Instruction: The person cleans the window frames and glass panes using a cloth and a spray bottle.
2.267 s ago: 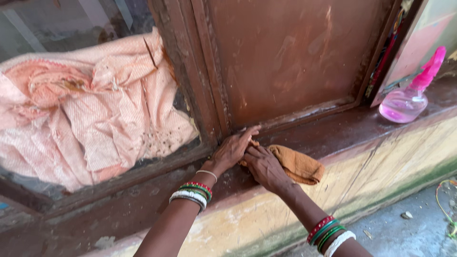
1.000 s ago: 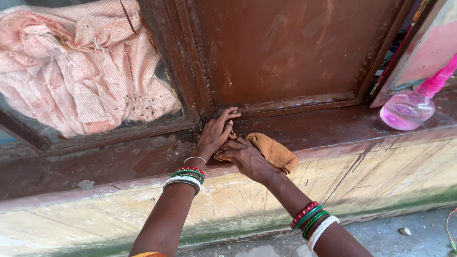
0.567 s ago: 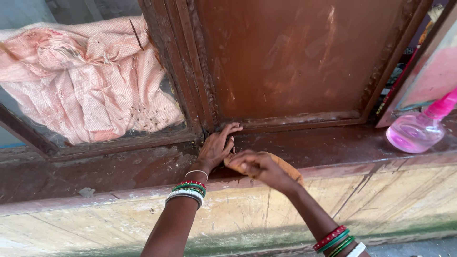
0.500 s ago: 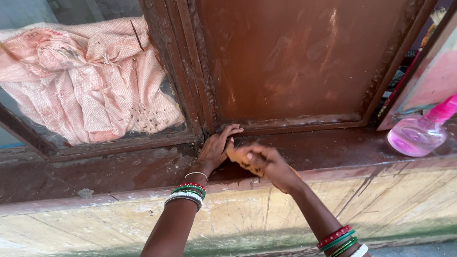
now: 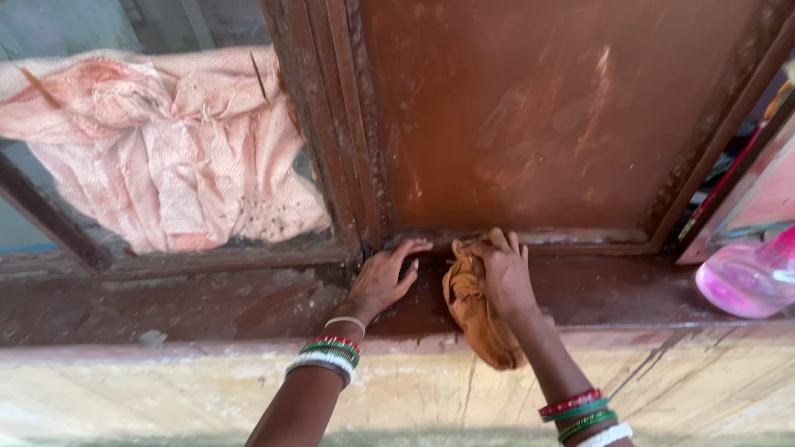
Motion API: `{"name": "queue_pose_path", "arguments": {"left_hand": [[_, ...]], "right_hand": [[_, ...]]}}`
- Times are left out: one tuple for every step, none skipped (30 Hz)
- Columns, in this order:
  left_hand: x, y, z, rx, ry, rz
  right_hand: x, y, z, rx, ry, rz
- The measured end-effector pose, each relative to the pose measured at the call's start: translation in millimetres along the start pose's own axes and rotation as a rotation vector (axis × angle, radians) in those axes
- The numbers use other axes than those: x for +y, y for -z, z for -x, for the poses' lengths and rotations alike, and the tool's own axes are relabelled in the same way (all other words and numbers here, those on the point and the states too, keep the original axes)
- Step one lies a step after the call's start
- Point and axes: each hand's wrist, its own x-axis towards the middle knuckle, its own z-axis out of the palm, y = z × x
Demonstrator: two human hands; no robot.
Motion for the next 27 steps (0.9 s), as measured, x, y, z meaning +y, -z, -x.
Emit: {"name": "queue_pose_path", "arguments": {"left_hand": [[2, -2, 5, -0.009, 0.01, 0.001], [3, -1, 1, -0.022, 0.043, -0.008], [3, 1, -3, -0.035, 0.076, -0.016], [3, 2, -6, -0.031, 0.076, -0.02], [3, 3, -7, -0.047, 0.095, -0.043], [2, 2, -4, -0.07, 0.116, -0.064], [2, 2, -2, -0.071, 0.118, -0.064], [1, 1, -3, -0.036, 0.068, -0.053], [-1, 0, -4, 0.0, 0.017, -0.041], [-2, -1, -5, 0.0, 0.018, -0.04], [-2, -1, -6, -0.016, 0.045, -0.031], [-3, -2, -6, -0.035, 0.072, -0.023], [-3, -2, -6, -0.036, 0.072, -0.023], [-3, -2, -6, -0.034, 0.063, -0.04], [-3, -2, -6, -0.031, 0.054, -0.057], [-2, -2, -5, -0.032, 0.055, -0.056], [-1, -1, -4, -0.037, 0.06, -0.047], [-1, 0, -5, -0.037, 0.062, -0.04], [-1, 1, -7, -0.034, 0.06, -0.041], [0, 1, -6, -0.03, 0.054, -0.037], [1, 1, -5, -0.026, 0.048, -0.032], [1, 1, -5, -0.028, 0.049, -0.032], [1, 2, -6, -0.028, 0.052, -0.03], [2, 1, -5, -0.029, 0.056, -0.026], [3, 0, -3, -0.033, 0.057, -0.023], [2, 0, -4, -0.017, 0.038, -0.028], [2, 1, -5, -0.001, 0.019, -0.033]], "right_hand": [[-4, 1, 4, -0.038, 0.001, 0.013], [-9, 4, 2, -0.033, 0.006, 0.011], [-15, 6, 2, -0.059, -0.058, 0.028], [-21, 8, 2, -0.088, -0.123, 0.046], [-26, 10, 4, -0.085, -0.118, 0.044], [-30, 10, 11, -0.026, -0.145, 0.079], [-35, 9, 19, 0.033, -0.171, 0.114], [-38, 7, 25, 0.035, -0.17, 0.115], [-40, 4, 33, -0.043, -0.233, 0.187], [-41, 0, 41, -0.123, -0.297, 0.259], [-40, -3, 48, -0.124, -0.297, 0.259], [-38, -7, 52, -0.088, -0.315, 0.14], [-36, -10, 54, -0.052, -0.333, 0.021], [-35, -9, 53, -0.053, -0.335, 0.021], [-35, -7, 51, -0.024, -0.35, -0.03], [-36, -2, 49, 0.004, -0.365, -0.08], [-38, 5, 49, 0.003, -0.366, -0.08], [-42, 13, 49, -0.106, -0.398, -0.012], [-45, 20, 47, -0.214, -0.431, 0.056], [-48, 26, 44, -0.215, -0.43, 0.056], [-49, 29, 41, -0.266, -0.468, 0.024], [-50, 30, 41, -0.319, -0.51, -0.008], [-48, 32, 37, -0.321, -0.512, -0.009], [-44, 34, 31, -0.265, -0.399, -0.028], [-44, 36, 29, -0.206, -0.289, -0.045], [-44, 42, 28, -0.205, -0.29, -0.043], [-43, 50, 25, -0.227, -0.492, -0.191]]}}
